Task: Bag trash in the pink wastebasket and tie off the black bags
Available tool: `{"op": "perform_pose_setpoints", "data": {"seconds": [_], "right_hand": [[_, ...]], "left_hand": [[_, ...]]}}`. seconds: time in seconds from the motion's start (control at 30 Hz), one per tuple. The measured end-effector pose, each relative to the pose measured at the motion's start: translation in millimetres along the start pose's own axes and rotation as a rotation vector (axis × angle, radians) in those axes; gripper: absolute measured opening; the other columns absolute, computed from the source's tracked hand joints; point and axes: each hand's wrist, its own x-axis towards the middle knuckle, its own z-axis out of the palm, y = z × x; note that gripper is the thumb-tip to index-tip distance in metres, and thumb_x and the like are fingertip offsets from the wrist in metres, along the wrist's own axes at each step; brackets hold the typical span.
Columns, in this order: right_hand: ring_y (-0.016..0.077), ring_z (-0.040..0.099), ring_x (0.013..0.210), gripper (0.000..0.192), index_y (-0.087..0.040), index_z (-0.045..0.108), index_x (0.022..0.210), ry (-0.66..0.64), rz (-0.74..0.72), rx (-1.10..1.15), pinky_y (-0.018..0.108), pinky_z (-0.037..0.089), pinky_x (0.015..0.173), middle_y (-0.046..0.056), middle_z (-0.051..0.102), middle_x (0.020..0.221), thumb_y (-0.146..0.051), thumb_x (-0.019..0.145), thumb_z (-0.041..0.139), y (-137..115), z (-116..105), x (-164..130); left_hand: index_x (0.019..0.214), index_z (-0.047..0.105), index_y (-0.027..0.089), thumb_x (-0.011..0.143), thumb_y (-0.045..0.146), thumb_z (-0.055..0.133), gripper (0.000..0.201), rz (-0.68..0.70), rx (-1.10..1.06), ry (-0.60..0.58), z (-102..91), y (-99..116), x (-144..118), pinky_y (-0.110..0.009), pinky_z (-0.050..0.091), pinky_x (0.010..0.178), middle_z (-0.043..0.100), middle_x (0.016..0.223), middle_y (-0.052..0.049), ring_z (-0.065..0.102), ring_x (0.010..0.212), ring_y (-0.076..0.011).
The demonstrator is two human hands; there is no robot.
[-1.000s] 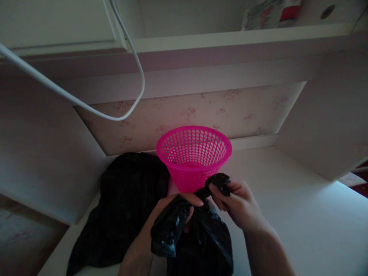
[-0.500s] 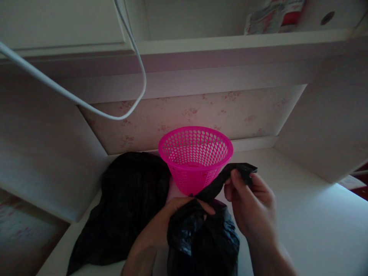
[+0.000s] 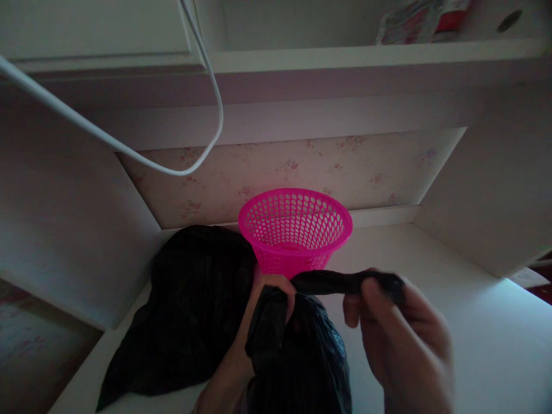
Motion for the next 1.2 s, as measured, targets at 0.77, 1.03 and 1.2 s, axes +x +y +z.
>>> {"op": "perform_pose_setpoints", "data": {"seconds": [0.77, 1.03, 1.2], "right_hand": [[0.0102, 0.064, 0.062, 0.009, -0.023, 0.069, 0.094, -0.486, -0.342, -0.538, 0.021, 0.052, 0.060, -0.003, 0.070, 0.074, -0.014, 0.093, 0.071, -2, 3, 3], [0.0169, 0.070, 0.115, 0.054, -0.031, 0.057, 0.132, -0.618, -0.278, -0.650, 0.027, 0.058, 0.096, 0.002, 0.071, 0.128, -0.006, 0.085, 0.064, 6, -6, 10], [0.0166, 0.068, 0.080, 0.036, -0.023, 0.062, 0.102, -0.628, -0.174, -0.697, 0.028, 0.053, 0.069, 0.001, 0.071, 0.094, -0.001, 0.078, 0.049, 13, -4, 8]], "left_hand": [[0.111, 0.076, 0.023, 0.094, 0.043, 0.073, 0.026, -0.005, -0.086, -0.101, -4.4, 3, 5, -0.033, 0.054, 0.094, 0.077, 0.107, -0.006, 0.071, 0.102, -0.0241], [0.112, 0.076, 0.024, 0.098, 0.032, 0.066, 0.019, 0.147, 0.069, -0.224, -9.8, 20, 3, -0.033, 0.049, 0.098, 0.074, 0.113, -0.008, 0.067, 0.109, -0.0254], [0.115, 0.077, 0.025, 0.091, 0.025, 0.071, 0.024, 0.195, 0.107, -0.304, -7.9, 26, 7, -0.030, 0.051, 0.089, 0.072, 0.108, -0.007, 0.068, 0.100, -0.0235]]}}
